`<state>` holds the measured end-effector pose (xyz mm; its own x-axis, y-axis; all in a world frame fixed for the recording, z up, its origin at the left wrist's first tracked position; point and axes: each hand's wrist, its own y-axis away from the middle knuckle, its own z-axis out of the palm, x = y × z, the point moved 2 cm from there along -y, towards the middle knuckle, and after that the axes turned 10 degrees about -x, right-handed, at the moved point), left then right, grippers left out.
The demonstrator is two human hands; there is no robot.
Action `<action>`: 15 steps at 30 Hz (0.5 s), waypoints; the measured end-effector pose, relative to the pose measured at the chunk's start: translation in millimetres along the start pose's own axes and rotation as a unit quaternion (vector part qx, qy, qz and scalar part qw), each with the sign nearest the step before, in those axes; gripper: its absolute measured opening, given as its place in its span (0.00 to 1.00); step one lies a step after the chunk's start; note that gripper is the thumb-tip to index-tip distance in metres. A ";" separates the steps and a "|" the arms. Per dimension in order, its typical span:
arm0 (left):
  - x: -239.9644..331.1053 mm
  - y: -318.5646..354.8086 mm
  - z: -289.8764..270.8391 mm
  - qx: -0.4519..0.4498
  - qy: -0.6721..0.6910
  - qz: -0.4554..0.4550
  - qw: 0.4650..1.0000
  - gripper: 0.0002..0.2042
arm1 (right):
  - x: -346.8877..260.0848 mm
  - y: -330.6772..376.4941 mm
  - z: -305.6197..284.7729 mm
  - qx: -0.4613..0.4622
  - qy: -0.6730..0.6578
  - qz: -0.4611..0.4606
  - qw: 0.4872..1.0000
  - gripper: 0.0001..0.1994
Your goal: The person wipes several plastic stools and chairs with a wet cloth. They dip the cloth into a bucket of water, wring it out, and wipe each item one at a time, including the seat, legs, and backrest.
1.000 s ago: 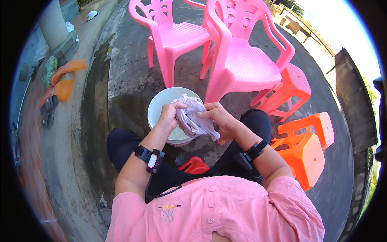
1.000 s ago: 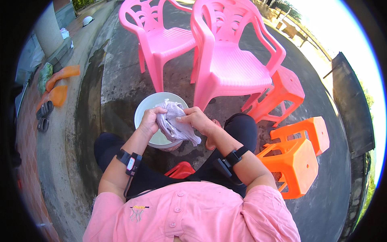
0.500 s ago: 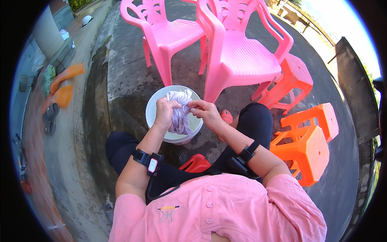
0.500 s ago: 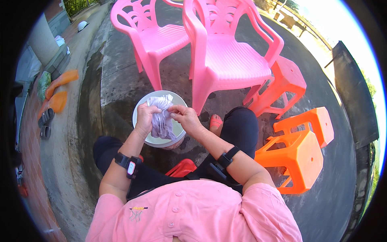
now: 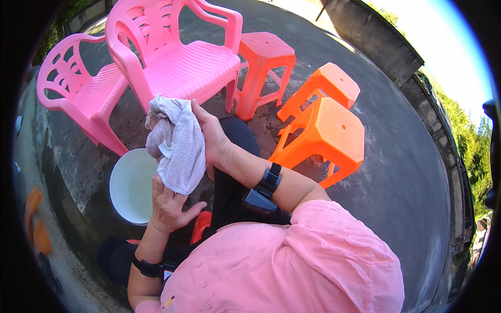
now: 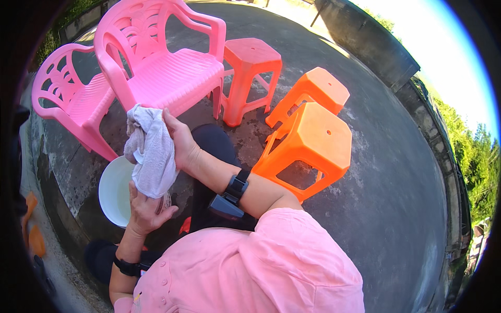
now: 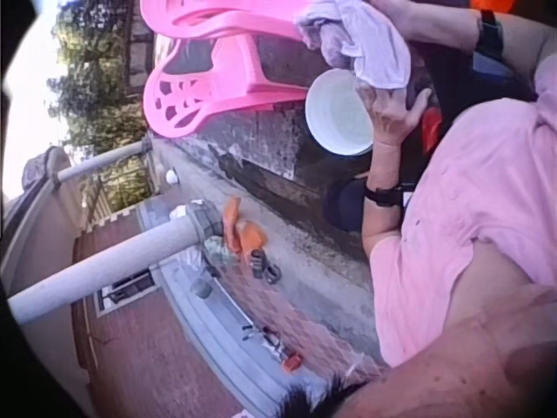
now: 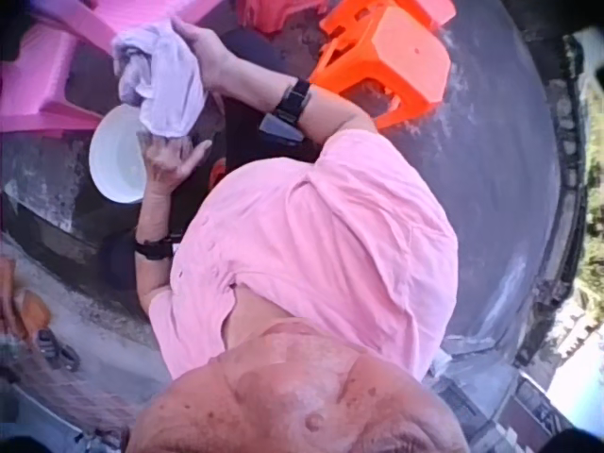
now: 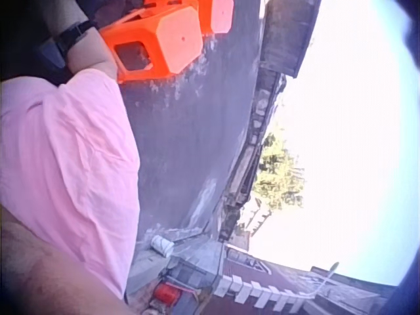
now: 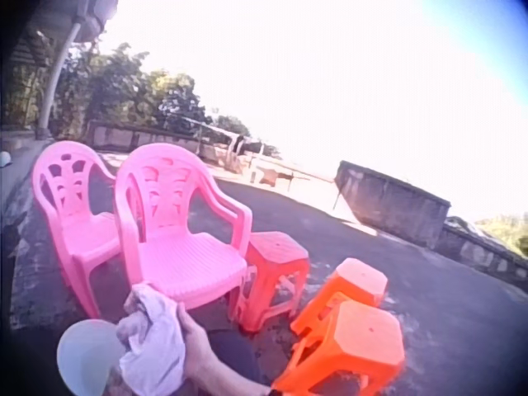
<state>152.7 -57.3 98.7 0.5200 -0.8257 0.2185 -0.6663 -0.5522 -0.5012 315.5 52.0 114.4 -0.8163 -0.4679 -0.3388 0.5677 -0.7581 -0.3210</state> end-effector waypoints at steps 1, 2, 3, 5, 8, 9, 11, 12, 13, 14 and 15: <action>0.8 -0.9 2.3 0.036 0.023 0.005 0.999 0.32 | -28.2 13.5 13.2 0.040 0.010 -0.025 0.999 0.29; 0.7 -1.2 5.7 0.058 0.042 0.001 0.997 0.32 | -59.0 32.8 30.6 0.022 0.052 -0.074 0.996 0.29; -6.6 -2.2 7.7 0.052 0.052 -0.019 0.997 0.32 | -93.4 49.9 49.0 0.002 0.070 -0.119 0.990 0.29; -25.9 0.7 6.4 0.019 -0.023 -0.058 0.998 0.31 | -158.5 96.5 84.7 0.125 0.283 -0.245 0.919 0.24; -65.3 19.0 -7.4 -0.049 0.042 -0.172 0.983 0.31 | -235.4 174.9 133.8 0.159 0.462 -0.282 0.826 0.19; -77.0 25.1 -8.3 -0.079 0.099 -0.227 0.966 0.31 | -256.6 198.6 138.6 0.212 0.548 -0.308 0.748 0.18; -93.9 31.1 -1.5 -0.169 0.057 -0.287 0.941 0.28 | -285.7 238.4 125.0 0.298 0.640 -0.309 0.637 0.15; -101.3 31.9 2.1 -0.211 0.032 -0.323 0.922 0.27 | -296.4 252.4 107.8 0.401 0.655 -0.282 0.574 0.14; -108.6 33.9 1.9 -0.254 0.004 -0.361 0.897 0.26 | -301.5 262.0 87.2 0.488 0.653 -0.248 0.523 0.13; -114.2 36.1 -0.7 -0.295 -0.025 -0.399 0.868 0.25 | -304.7 269.2 73.3 0.591 0.728 -0.022 0.348 0.15; -119.3 37.6 -6.1 -0.332 -0.056 -0.438 0.833 0.24 | -297.3 275.9 62.1 0.540 0.792 0.267 0.101 0.23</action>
<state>62.4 19.7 58.9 0.9843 -0.0774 0.1586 -0.1347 -0.9100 0.3921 708.2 -46.2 181.4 0.8261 -0.5617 -0.0441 -0.5549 -0.8246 0.1100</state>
